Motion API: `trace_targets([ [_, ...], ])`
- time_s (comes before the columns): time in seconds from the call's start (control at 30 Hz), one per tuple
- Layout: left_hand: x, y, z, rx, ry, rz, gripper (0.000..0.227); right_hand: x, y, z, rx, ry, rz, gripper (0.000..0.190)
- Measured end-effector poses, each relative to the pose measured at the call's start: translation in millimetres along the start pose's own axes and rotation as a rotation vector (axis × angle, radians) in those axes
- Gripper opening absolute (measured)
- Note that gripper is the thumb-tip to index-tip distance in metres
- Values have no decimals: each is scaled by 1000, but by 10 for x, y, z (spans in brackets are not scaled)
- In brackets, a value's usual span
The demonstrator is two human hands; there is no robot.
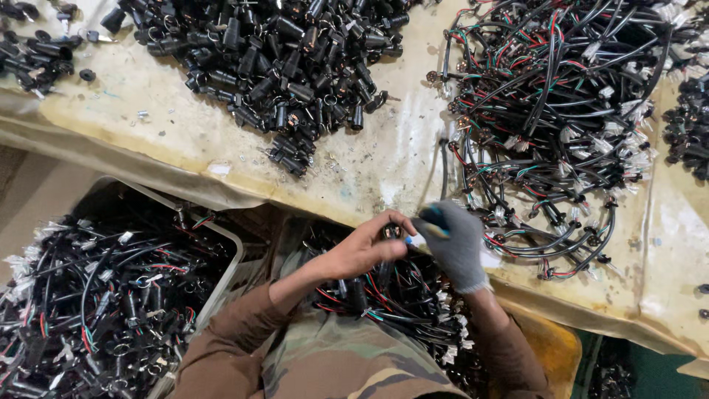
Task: The person repeatedly picks black cylindrical connectors and short multi-wire harnesses from piles on a table, joins them by hand, and places the assembled units into a bin below. The process is continuous and repetitive throughout the clip.
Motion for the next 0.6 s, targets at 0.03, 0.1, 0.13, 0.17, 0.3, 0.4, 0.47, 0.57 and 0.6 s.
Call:
trace_targets([
  [0.03, -45, -65, -21, 97, 22, -1, 38, -50, 135, 99, 117, -13, 91, 22],
  [0.1, -43, -162, -87, 194, 103, -38, 31, -173, 378, 367, 352, -46, 273, 20],
  [0.13, -41, -196, -128, 244, 146, -58, 27, -185, 474, 355, 319, 55, 321, 22],
  [0.17, -23, -217, -169, 312, 192, -79, 28, -184, 559, 346, 284, 152, 371, 25],
  [0.3, -2, -169, -311, 562, 351, -107, 29, -92, 587, 77, 178, 610, 246, 30],
  [0.4, -19, -113, -248, 638, 301, -61, 32, -109, 642, -60, 432, 615, 210, 24],
  [0.47, 40, -173, -124, 686, 181, -89, 32, -109, 572, -30, 332, 225, 158, 20],
  [0.57, -24, -296, -100, 727, 45, -163, 28, -332, 455, -28, 342, 46, 135, 19],
  [0.6, -41, -319, -149, 720, 35, -175, 25, -396, 429, -30, 368, 54, 144, 20],
])
Point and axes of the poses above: each hand's wrist, its own x-axis towards the middle knuckle, its own z-axis out of the back of the hand, y = z × x, the point moved 7 cm from there along x, towards the middle knuckle, and after that the axes turned 2 degrees about x, right-handed, at the moved point
